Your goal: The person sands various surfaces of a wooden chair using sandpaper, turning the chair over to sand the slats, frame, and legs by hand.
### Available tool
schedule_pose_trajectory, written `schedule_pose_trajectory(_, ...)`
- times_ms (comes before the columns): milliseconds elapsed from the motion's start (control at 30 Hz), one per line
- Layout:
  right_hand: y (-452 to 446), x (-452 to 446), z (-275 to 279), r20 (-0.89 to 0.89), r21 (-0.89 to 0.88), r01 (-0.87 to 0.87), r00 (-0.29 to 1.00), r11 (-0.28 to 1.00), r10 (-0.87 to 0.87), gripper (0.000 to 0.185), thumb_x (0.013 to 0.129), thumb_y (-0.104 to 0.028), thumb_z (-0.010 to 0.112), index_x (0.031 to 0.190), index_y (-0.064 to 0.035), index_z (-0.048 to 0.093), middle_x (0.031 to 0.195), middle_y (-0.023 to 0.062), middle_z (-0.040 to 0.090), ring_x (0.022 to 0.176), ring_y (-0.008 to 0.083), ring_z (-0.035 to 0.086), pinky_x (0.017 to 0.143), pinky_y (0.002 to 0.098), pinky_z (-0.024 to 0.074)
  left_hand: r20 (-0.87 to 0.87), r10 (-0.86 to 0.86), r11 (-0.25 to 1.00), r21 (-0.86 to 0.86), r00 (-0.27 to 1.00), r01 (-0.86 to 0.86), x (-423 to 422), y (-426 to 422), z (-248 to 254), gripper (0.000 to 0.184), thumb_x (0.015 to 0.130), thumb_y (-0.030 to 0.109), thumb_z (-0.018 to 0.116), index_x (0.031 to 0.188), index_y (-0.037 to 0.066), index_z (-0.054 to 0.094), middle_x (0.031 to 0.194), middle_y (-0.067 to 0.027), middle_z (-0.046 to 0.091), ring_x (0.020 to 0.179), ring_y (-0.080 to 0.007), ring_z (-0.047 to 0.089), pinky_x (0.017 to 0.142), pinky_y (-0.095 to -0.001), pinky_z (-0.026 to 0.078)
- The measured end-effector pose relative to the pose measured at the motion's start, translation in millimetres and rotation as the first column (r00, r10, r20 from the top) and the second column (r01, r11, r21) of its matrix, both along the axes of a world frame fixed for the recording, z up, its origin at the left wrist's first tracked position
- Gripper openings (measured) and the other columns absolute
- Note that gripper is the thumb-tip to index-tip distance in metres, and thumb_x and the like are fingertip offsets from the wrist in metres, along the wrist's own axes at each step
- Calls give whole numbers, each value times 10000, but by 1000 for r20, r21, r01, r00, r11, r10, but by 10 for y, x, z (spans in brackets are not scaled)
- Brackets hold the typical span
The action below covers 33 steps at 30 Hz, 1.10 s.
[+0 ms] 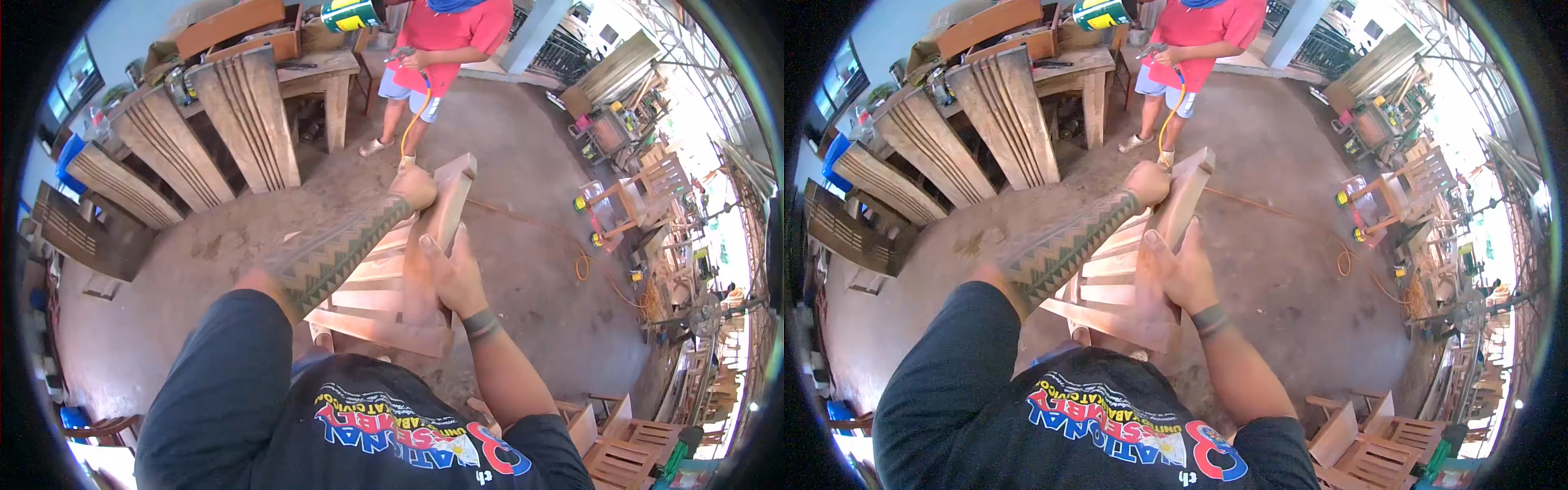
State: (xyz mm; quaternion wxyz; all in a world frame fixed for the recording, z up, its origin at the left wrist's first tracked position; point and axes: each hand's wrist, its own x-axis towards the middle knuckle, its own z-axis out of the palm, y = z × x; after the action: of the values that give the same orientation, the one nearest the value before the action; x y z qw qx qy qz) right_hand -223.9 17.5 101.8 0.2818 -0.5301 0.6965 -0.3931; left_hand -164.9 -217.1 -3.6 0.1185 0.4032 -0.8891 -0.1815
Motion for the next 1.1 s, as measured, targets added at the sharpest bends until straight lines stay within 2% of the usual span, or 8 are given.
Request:
schedule_pose_trajectory(233, -84, 69, -87, 34, 51, -35, 999, 998, 33, 1053, 1002, -600, 688, 1580, 198, 316, 1507, 432, 530, 1429, 501, 553, 1160, 457, 458, -288, 449, 838, 465, 846, -287, 357, 398, 412, 378, 988, 341, 687, 1039, -10, 818, 1014, -293, 774, 1003, -420, 773, 879, -494, 601)
schedule_pose_trajectory(300, -132, 99, -212, -45, 1, -5, 999, 1000, 5, 833, 1032, -538, 682, 1505, 107, 449, 1403, 333, 637, 1318, 427, 641, 1085, 452, 499, -340, 457, 844, 456, 822, -282, 439, 357, 82, 359, 1004, 329, 668, 1056, 8, 821, 995, -277, 777, 971, -416, 776, 862, -487, 603)
schedule_pose_trajectory(400, -170, 174, -237, -61, -57, 1, 998, 998, -5, 707, 1055, -489, 678, 1455, 72, 517, 1365, 276, 683, 1271, 369, 677, 1055, 436, 515, -222, 406, 805, 545, 886, -232, 916, 966, 916, 311, 1020, 283, 634, 1091, 42, 817, 986, -255, 773, 878, -371, 777, 823, -460, 608)
schedule_pose_trajectory(433, -185, 208, -226, -52, -72, -4, 999, 997, 0, 697, 1059, -480, 677, 1449, 76, 518, 1372, 272, 679, 1276, 359, 673, 1059, 429, 512, -171, 78, 994, 84, 982, -64, 954, 848, 434, 300, 1036, 237, 604, 1111, 21, 799, 946, -215, 770, 777, -310, 763, 707, -452, 617)
schedule_pose_trajectory(567, -235, 290, -186, 175, -130, -83, 979, 988, 105, 710, 1059, -442, 697, 1463, 101, 481, 1386, 256, 658, 1277, 322, 654, 1077, 409, 501, -427, 538, 711, 693, 727, -119, 1271, 1381, 506, 339, 1072, 249, 602, 1141, -31, 780, 945, -190, 774, 734, -249, 740, 691, -434, 623)
schedule_pose_trajectory(667, -278, 320, -250, 251, -154, -105, 958, 982, 142, 820, 1039, -445, 724, 1503, 151, 404, 1410, 304, 632, 1299, 354, 647, 1091, 418, 499, -217, 662, 523, 819, 718, -235, 1532, 1790, 879, 328, 1071, 253, 629, 1202, -3, 786, 1016, -197, 797, 827, -255, 759, 825, -421, 614)
schedule_pose_trajectory(900, -308, 393, -295, 339, -214, -157, 914, 964, 224, 756, 1056, -388, 710, 1522, 117, 393, 1413, 271, 644, 1284, 336, 662, 1078, 412, 510, -482, 624, 708, 682, 615, -184, 1644, 2577, 680, 428, 1094, 211, 582, 1495, 81, 651, 1283, -255, 753, 1166, -322, 735, 1064, -391, 530)
schedule_pose_trajectory(1100, -252, 405, -197, 243, -199, -143, 951, 969, 190, 752, 1009, -362, 754, 1505, 95, 420, 1397, 266, 654, 1255, 342, 678, 1051, 432, 525, -605, 760, 631, 774, 239, -47, 1373, 2718, 318, 448, 1100, 136, 557, 1524, -3, 603, 1436, -233, 694, 1324, -263, 650, 1152, -360, 467)
